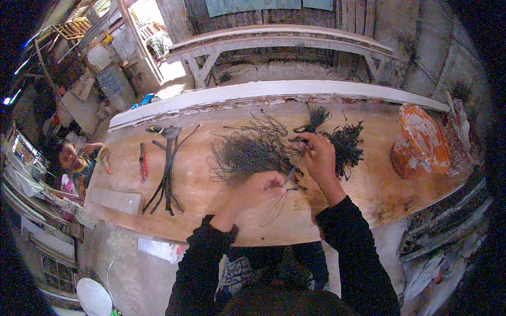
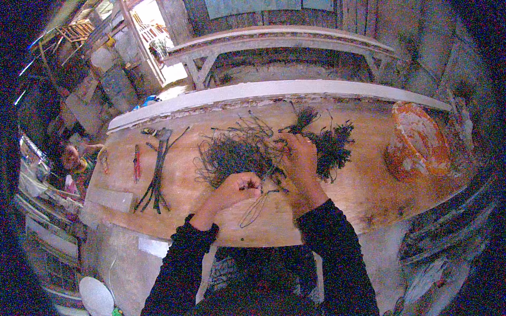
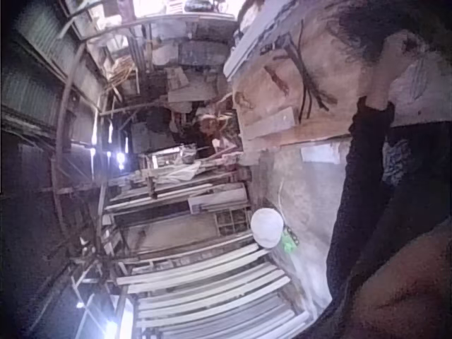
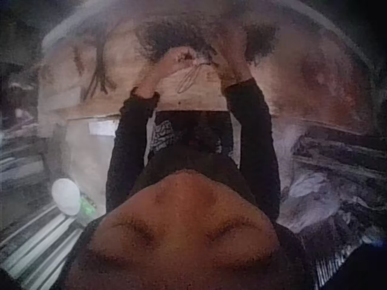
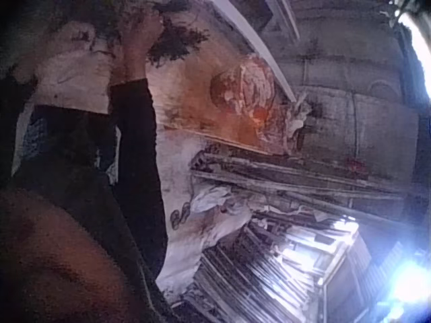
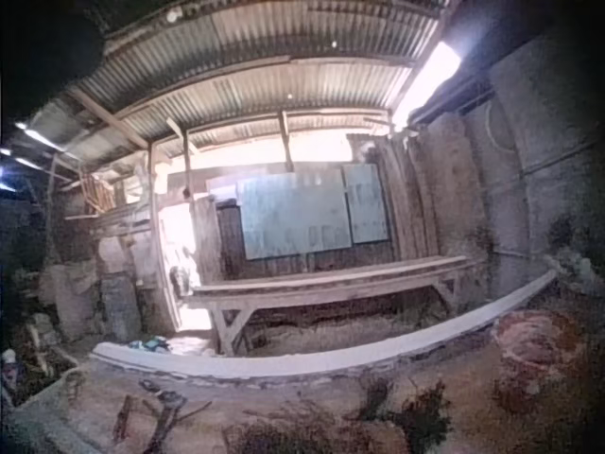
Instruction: The person sorts and organizes a pile of black cables on a wooden workbench. They repeatedly pick up bundles, separate strands, and place them into neat piles. A child walks through the background during the task.
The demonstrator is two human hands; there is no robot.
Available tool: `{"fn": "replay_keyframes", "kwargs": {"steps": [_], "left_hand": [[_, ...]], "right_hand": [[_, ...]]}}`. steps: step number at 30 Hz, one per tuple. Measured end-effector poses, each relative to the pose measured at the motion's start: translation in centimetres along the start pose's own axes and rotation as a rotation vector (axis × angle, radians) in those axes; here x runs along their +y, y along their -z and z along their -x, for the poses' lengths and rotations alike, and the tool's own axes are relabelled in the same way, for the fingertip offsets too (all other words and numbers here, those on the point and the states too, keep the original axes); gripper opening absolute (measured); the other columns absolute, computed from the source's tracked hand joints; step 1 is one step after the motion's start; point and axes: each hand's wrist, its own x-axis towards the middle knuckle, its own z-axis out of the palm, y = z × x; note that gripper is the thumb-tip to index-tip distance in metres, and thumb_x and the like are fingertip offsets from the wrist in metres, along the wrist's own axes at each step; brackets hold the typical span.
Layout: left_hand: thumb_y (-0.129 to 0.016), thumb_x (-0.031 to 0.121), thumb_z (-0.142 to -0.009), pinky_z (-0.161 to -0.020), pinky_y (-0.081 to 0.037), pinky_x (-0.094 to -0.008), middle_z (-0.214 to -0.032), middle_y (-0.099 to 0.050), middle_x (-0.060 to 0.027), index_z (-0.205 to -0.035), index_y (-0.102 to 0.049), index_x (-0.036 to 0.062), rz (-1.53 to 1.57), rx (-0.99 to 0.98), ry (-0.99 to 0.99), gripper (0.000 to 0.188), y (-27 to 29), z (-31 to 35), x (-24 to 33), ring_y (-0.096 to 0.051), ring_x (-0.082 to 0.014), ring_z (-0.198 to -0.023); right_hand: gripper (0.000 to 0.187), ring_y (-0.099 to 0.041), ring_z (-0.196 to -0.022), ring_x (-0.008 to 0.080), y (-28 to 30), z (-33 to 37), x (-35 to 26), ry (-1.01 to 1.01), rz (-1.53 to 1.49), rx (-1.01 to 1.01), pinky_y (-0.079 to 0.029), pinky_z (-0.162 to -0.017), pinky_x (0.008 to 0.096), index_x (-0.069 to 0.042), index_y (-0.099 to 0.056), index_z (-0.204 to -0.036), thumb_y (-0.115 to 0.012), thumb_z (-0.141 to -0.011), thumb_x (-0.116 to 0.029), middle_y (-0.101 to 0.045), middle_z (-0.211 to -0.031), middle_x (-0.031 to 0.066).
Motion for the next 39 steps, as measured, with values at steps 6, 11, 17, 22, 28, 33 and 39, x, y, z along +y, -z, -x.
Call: {"fn": "replay_keyframes", "kwargs": {"steps": [6,11,17,22,28,33,39], "left_hand": [[-0.062,0.011,-0.074,-0.059,-0.039,-0.0214,-0.069,-0.052,0.0022,-0.072,-0.052,0.0072,-0.163,0.384,-0.017,0.010,1.3,-0.1,-0.2,-0.046,-0.0058,-0.064],[-0.061,0.003,-0.072,-0.055,-0.039,-0.0204,-0.065,-0.052,0.0010,-0.071,-0.051,0.0052,-0.205,0.864,-0.187,0.010,4.3,-0.1,-1.1,-0.047,-0.0059,-0.060],[-0.063,0.004,-0.071,-0.051,-0.037,-0.0194,-0.062,-0.054,-0.0014,-0.067,-0.054,0.0031,-0.227,0.897,-0.228,0.010,4.7,-0.2,-1.2,-0.048,-0.0066,-0.056],[-0.061,0.002,-0.071,-0.054,-0.040,-0.0209,-0.071,-0.060,-0.0048,-0.070,-0.057,0.0014,-0.224,0.836,-0.250,0.005,4.2,-0.5,-1.6,-0.055,-0.0095,-0.064],[-0.065,0.005,-0.068,-0.062,-0.041,-0.0233,-0.078,-0.056,-0.0022,-0.073,-0.059,0.0048,-0.450,0.592,-0.233,0.007,3.7,-0.3,-1.6,-0.053,-0.0110,-0.076],[-0.066,0.008,-0.066,-0.066,-0.040,-0.0246,-0.075,-0.052,-0.0015,-0.069,-0.056,0.0073,-0.442,0.138,-0.304,0.011,1.9,-0.6,-1.4,-0.050,-0.0150,-0.071],[-0.068,0.008,-0.066,-0.060,-0.040,-0.0223,-0.078,-0.049,-0.0012,-0.071,-0.057,0.0048,-0.365,0.140,-0.341,0.012,1.0,-0.6,-1.3,-0.048,-0.0109,-0.071]], "right_hand": [[0.011,-0.047,-0.073,0.0179,0.1,0.4,0.9,-0.118,-0.041,-0.046,-0.039,-0.064,0.0281,-0.009,-0.061,-0.072,-0.065,-0.063,-0.003,-0.047,-0.073,0.0051],[0.013,-0.045,-0.083,0.0165,0.4,0.5,-0.3,0.048,-0.603,-0.361,-0.038,-0.071,0.0272,-0.010,-0.063,-0.069,-0.069,-0.060,-0.004,-0.047,-0.085,0.0036],[0.007,-0.049,-0.089,0.0164,1.3,1.6,-3.9,-0.132,-1.096,-0.934,-0.039,-0.074,0.0283,-0.003,-0.063,-0.075,-0.063,-0.069,-0.008,-0.052,-0.097,0.0074],[0.005,-0.051,-0.082,0.0141,1.5,1.7,-4.0,-0.142,-1.129,-1.005,-0.040,-0.072,0.0255,-0.003,-0.061,-0.075,-0.062,-0.070,-0.006,-0.055,-0.085,0.0062],[0.007,-0.054,-0.068,0.0145,1.0,1.6,-2.8,-0.175,-0.984,-0.722,-0.042,-0.065,0.0253,-0.003,-0.057,-0.067,-0.064,-0.066,-0.002,-0.056,-0.070,0.0035],[0.011,-0.055,-0.057,0.0200,-0.8,0.7,0.7,-0.005,-0.178,-0.116,-0.043,-0.052,0.0270,-0.004,-0.055,-0.071,-0.060,-0.063,0.001,-0.054,-0.066,0.0079],[0.016,-0.055,-0.072,0.0252,-0.1,0.0,-0.3,-0.070,0.063,0.053,-0.043,-0.064,0.0325,-0.008,-0.058,-0.076,-0.063,-0.062,-0.002,-0.056,-0.067,0.0068]]}}
